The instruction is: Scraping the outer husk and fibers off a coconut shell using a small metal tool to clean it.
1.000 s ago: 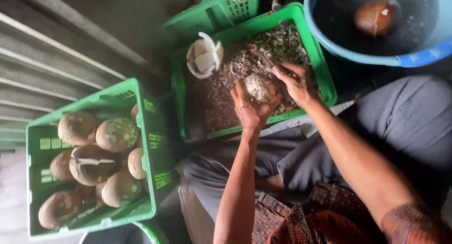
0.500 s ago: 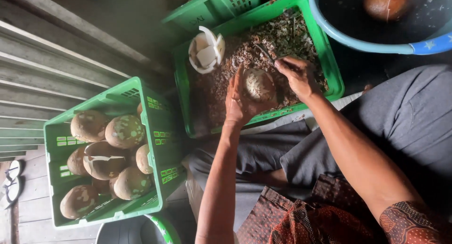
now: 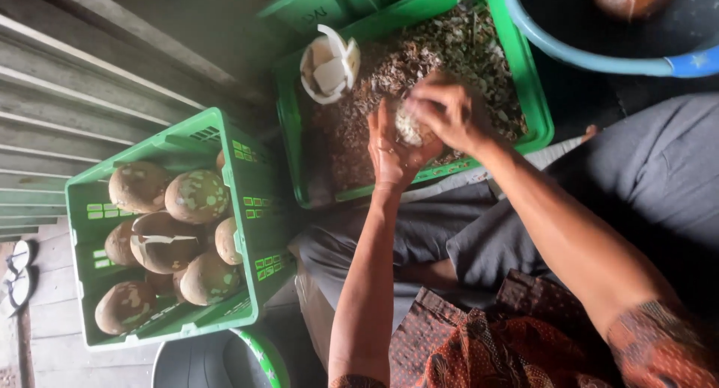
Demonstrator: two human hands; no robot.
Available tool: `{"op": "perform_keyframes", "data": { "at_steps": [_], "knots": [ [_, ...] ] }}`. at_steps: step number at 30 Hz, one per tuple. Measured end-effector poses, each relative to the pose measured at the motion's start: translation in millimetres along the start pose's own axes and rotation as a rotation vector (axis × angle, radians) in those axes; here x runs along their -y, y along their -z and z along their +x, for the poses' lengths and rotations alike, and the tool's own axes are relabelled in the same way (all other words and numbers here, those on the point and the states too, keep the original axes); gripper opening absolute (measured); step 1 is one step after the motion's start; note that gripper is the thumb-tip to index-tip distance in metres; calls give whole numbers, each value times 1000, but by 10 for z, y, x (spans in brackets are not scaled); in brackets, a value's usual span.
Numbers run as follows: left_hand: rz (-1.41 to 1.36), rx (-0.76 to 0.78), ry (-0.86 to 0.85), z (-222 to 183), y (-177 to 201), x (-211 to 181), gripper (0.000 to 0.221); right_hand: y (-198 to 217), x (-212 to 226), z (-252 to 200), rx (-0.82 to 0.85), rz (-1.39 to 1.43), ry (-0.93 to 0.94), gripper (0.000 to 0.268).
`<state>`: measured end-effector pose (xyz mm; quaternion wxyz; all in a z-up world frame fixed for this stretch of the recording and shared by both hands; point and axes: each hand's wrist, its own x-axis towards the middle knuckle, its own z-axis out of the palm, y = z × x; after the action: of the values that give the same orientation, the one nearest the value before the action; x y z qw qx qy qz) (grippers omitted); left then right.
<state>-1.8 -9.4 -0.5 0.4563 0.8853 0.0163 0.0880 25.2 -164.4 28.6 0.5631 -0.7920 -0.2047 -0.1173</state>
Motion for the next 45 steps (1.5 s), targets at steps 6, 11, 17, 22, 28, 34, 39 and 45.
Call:
{"op": "perform_keyframes", "data": {
  "at_steps": [6, 11, 17, 22, 28, 34, 39, 45],
  "knots": [
    [-44, 21, -2, -56, 43, 55, 118, 23, 113, 85, 26, 2, 28, 16],
    [-40, 32, -62, -41, 175, -257, 123, -24, -512, 8, -49, 121, -121, 16],
    [-10, -27, -64, 23, 57, -322, 114, 57, -193, 50, -92, 116, -111, 19],
    [-21, -5, 18, 55, -9, -97, 115, 11, -52, 53, -82, -9, -15, 17],
    [0, -53, -34, -176, -143, 159, 121, -52, 230, -102, 14, -74, -14, 13],
    [-9, -39, 82, 47, -89, -129, 119, 4, 155, 58, -46, 96, -66, 16],
    [60, -95, 104, -136, -68, -349, 114, 25, -463, -31, -194, 175, -219, 18],
    [193, 55, -203, 90, 251, -353, 139, 141, -311, -193, -306, 154, -308, 17]
  ]
}}
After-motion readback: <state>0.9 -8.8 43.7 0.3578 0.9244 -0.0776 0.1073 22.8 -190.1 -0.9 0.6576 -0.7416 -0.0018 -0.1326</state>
